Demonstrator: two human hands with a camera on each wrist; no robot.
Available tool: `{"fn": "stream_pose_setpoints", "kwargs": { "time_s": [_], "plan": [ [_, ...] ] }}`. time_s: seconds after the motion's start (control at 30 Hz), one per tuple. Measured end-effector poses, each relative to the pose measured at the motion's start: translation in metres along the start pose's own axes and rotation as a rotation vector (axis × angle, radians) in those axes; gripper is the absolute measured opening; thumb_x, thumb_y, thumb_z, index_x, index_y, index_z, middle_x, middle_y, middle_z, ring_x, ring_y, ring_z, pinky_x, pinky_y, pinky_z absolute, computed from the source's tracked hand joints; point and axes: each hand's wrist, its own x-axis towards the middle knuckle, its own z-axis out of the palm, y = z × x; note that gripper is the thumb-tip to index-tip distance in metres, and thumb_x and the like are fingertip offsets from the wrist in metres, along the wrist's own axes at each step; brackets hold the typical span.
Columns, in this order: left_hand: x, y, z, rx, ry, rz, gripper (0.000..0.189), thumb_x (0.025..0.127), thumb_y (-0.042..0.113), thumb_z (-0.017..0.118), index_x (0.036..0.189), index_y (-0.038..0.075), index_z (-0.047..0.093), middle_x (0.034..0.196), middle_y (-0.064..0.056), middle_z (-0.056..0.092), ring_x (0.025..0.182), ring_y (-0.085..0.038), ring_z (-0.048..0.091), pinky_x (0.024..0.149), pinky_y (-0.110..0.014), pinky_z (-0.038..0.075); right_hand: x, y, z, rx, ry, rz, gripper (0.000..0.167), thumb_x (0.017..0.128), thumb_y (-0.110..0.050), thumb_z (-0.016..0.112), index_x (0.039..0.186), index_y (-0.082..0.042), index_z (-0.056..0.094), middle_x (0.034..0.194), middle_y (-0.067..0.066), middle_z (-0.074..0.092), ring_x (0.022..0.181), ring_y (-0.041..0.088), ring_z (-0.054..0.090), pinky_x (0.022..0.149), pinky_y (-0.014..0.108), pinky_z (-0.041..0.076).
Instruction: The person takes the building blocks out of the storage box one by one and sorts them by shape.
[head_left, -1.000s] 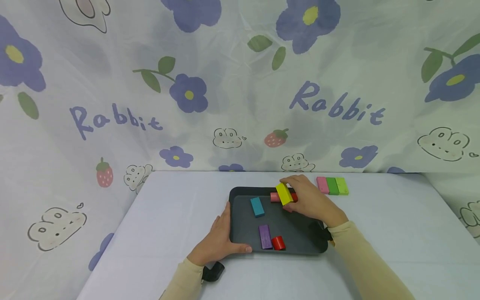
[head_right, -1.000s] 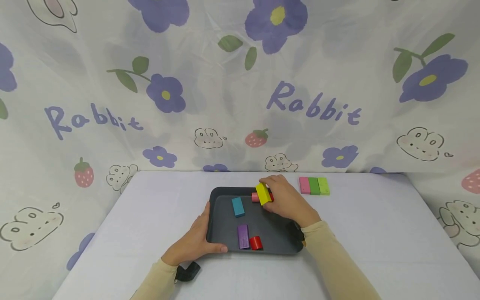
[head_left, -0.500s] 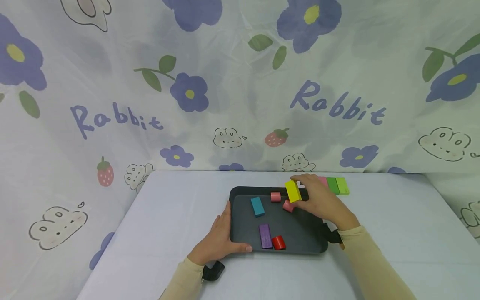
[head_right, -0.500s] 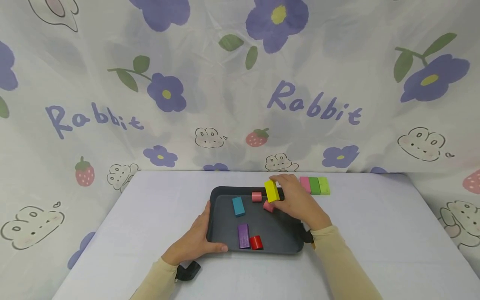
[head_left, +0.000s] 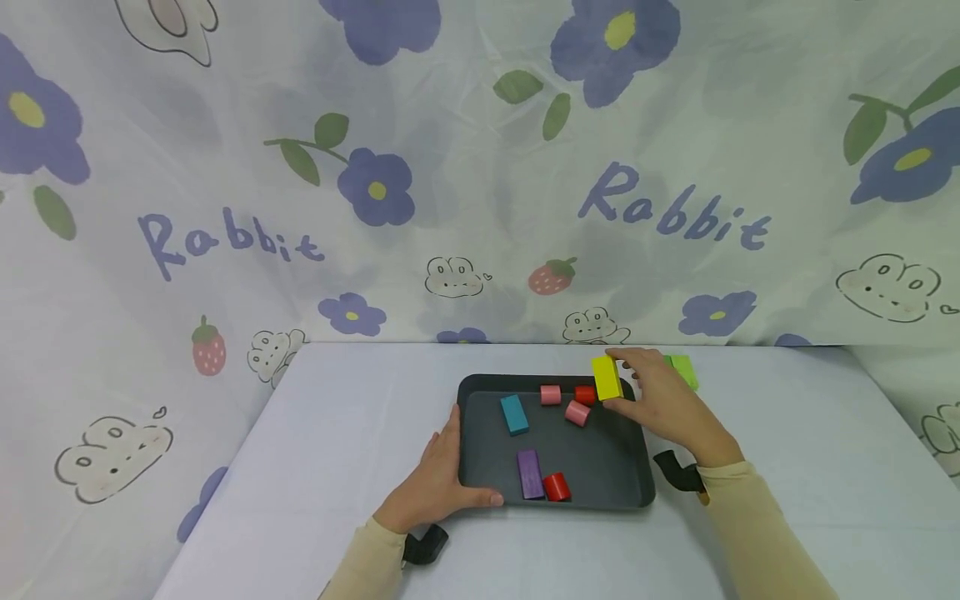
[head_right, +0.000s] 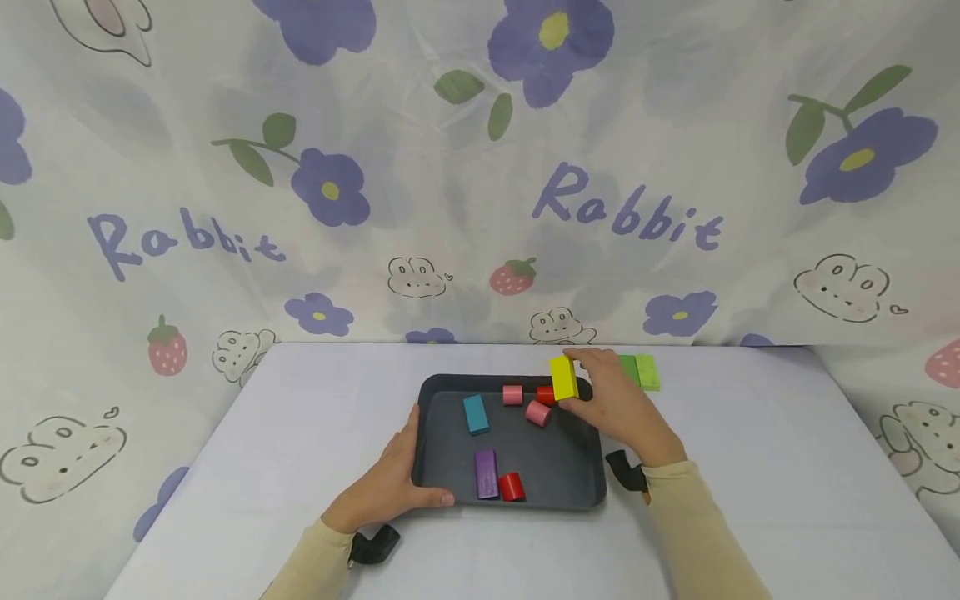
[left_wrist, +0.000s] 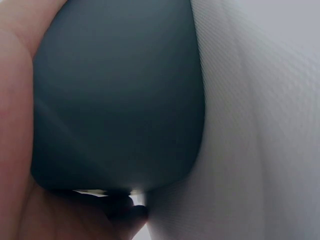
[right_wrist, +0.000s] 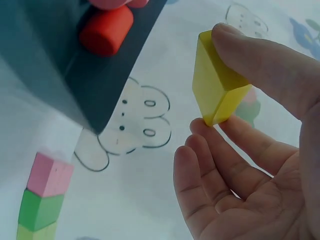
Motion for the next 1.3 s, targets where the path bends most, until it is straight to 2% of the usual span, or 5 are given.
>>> {"fn": "stream_pose_setpoints", "kwargs": {
  "time_s": [0.07,0.27,0.67,0.97,1.3],
  "plan": [
    [0.000,0.000,0.000,0.001,0.000,0.001,0.142,0.072,0.057,0.086,0.157,-0.003,-0.011,0.167,-0.019,-0.001,0.153,-0.034,0.008,0.122,-0.055,0.005,-0.001,0.002,-0.002,-0.008,0.006,0.009,0.072,0.084,-0.019,0.082,0.145,0.001,0.048,0.140,0.026,0.051,0.109,0.041,0.057,0.091,0.056,0.053],
    [0.000,-0.001,0.000,-0.002,0.003,0.007,0.142,0.072,0.058,0.086,0.158,-0.003,-0.010,0.167,-0.018,-0.001,0.153,-0.034,0.008,0.122,-0.055,0.005,-0.004,0.010,-0.008,-0.031,0.016,0.031,0.073,0.085,-0.022,0.081,0.145,0.002,0.048,0.141,0.028,0.050,0.125,0.045,0.047,0.103,0.064,0.042],
    [0.000,-0.001,0.000,-0.003,0.007,0.012,0.143,0.072,0.058,0.086,0.157,-0.003,-0.011,0.167,-0.019,-0.001,0.153,-0.034,0.008,0.122,-0.056,0.004,-0.014,0.030,-0.019,-0.019,0.037,0.048,0.075,0.086,-0.023,0.082,0.146,0.004,0.046,0.138,0.028,0.052,0.110,0.043,0.058,0.094,0.060,0.049],
    [-0.002,0.000,0.000,-0.006,0.007,0.012,0.143,0.071,0.059,0.086,0.158,-0.002,-0.011,0.167,-0.018,-0.001,0.153,-0.034,0.008,0.122,-0.056,0.005,-0.018,0.042,-0.024,-0.025,0.061,0.090,0.075,0.085,-0.021,0.083,0.145,0.004,0.046,0.131,0.029,0.056,0.109,0.047,0.059,0.092,0.061,0.050],
    [0.000,-0.002,0.000,0.007,0.008,0.009,0.143,0.071,0.058,0.086,0.157,-0.003,-0.011,0.167,-0.019,-0.001,0.153,-0.034,0.008,0.122,-0.056,0.005,-0.018,0.058,-0.023,-0.035,0.055,0.112,0.075,0.086,-0.021,0.081,0.145,0.005,0.044,0.130,0.032,0.055,0.108,0.048,0.058,0.092,0.062,0.050]
  ]
}}
